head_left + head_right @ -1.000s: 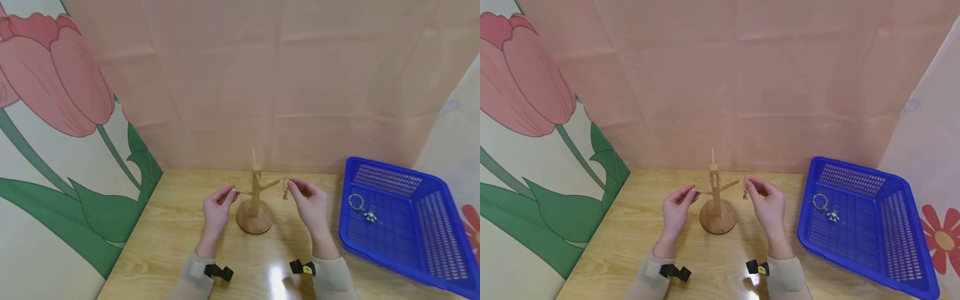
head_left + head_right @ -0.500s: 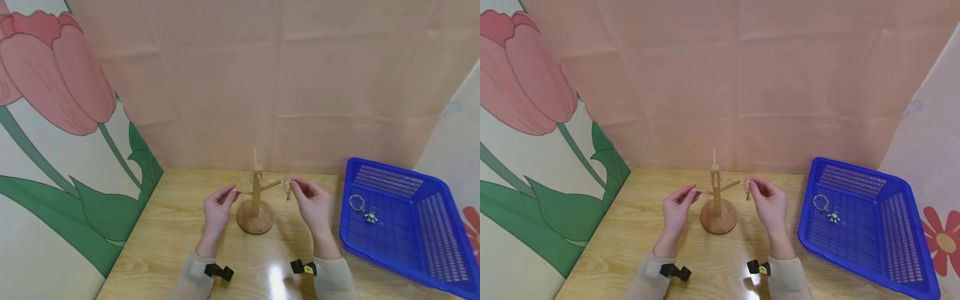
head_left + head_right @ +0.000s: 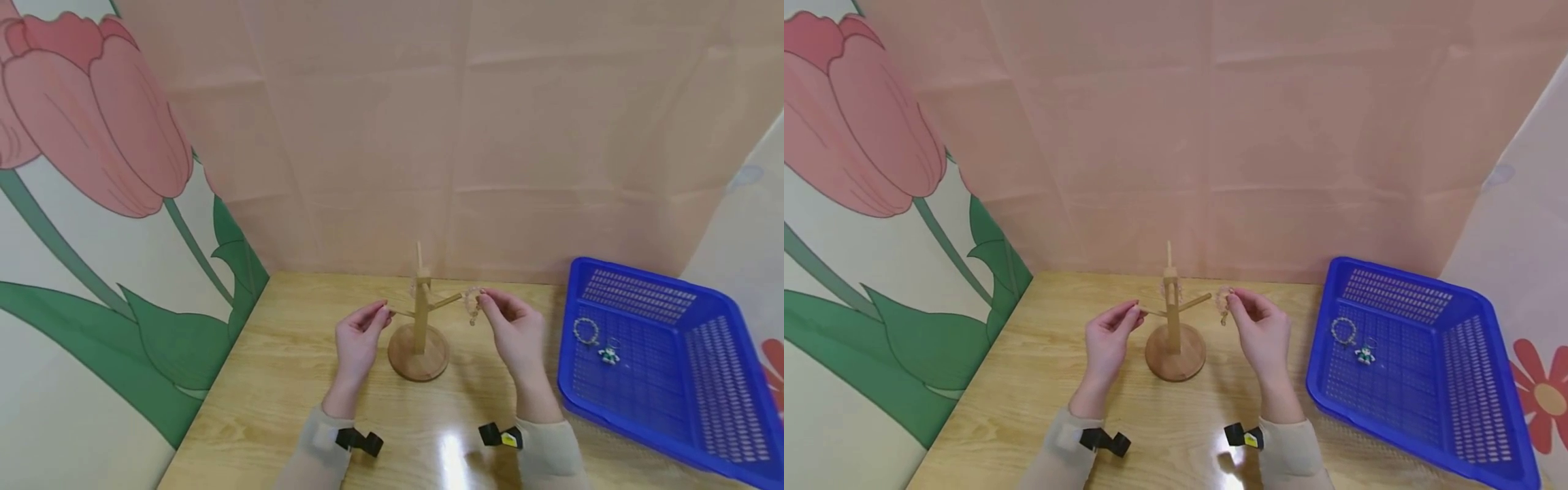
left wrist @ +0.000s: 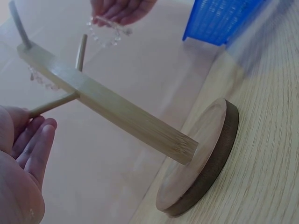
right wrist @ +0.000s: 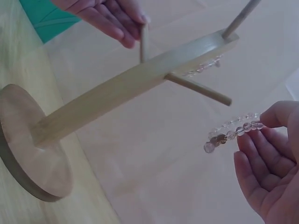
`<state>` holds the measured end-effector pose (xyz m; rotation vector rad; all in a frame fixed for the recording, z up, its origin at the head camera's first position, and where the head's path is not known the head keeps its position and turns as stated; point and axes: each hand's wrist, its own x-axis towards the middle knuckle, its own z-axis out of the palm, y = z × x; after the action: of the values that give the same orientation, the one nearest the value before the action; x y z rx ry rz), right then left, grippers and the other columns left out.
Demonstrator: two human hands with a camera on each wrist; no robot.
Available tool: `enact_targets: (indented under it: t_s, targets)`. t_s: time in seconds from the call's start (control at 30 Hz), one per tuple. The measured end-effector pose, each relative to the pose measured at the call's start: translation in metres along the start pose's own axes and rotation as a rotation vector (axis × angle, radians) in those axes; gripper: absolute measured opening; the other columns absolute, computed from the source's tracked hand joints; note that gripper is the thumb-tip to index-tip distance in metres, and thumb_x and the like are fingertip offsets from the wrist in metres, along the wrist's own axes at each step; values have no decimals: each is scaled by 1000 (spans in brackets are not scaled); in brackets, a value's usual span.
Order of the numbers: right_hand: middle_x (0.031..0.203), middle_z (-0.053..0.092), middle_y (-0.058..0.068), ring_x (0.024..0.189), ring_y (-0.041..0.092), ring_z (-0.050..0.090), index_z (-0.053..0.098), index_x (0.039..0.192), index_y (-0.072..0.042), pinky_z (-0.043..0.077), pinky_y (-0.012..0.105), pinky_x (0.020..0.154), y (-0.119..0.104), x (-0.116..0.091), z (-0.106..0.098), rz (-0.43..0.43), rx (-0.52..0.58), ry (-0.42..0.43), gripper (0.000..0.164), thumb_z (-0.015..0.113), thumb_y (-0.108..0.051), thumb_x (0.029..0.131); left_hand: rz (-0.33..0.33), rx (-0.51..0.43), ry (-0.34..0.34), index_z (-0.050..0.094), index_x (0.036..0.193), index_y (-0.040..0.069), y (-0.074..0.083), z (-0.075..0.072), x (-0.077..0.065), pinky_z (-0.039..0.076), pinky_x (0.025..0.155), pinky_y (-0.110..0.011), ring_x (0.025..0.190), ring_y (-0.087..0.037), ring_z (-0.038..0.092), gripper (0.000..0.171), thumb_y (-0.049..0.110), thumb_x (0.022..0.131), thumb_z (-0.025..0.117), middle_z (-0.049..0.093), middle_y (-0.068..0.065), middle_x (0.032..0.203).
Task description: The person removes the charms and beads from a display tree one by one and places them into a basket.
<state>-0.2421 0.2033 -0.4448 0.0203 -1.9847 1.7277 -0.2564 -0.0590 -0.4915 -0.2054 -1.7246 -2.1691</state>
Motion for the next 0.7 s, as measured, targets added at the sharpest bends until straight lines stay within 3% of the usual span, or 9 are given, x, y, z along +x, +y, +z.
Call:
enact_targets:
  t_s: [0.17, 0.3, 0.43, 0.53, 0.7]
  targets:
    - [95, 79, -6, 86, 4, 73, 78, 115, 8, 61, 12, 77, -15, 2, -14, 41, 26, -21, 23, 75, -12, 103, -7, 0, 0, 72, 115, -18, 1, 1, 0, 69, 83, -30, 88, -16, 79, 21, -2, 100, 74, 74, -36, 102]
    - [96, 79, -6, 88, 7, 73, 75, 117, 11, 61, 13, 79, -27, 7, -25, 73, 69, -33, 24, 73, -9, 104, -20, -7, 0, 71, 115, -19, 1, 1, -1, 69, 83, -30, 88, -13, 79, 22, -3, 100, 73, 72, -39, 104]
    - [94, 80, -4, 88, 9, 74, 75, 114, 11, 63, 15, 79, -40, 15, -34, 68, 119, -30, 21, 73, -6, 103, -19, 4, 7, 73, 115, -17, 1, 1, 0, 69, 83, -32, 87, -14, 79, 21, -2, 100, 74, 75, -34, 102]
    - [94, 80, -5, 87, 8, 74, 76, 114, 9, 62, 14, 77, -48, 21, -40, 39, 61, -44, 22, 74, -9, 102, -12, 15, 14, 74, 114, -16, 1, 1, 1, 69, 82, -33, 88, -21, 80, 20, -2, 100, 74, 77, -29, 100]
    - [98, 79, -8, 87, 5, 71, 79, 116, 2, 59, 12, 72, -59, 29, -53, -32, -143, -87, 25, 79, -19, 101, -14, 26, 12, 76, 112, -13, 2, 2, 0, 69, 81, -32, 91, -35, 79, 18, 0, 100, 75, 78, -26, 98]
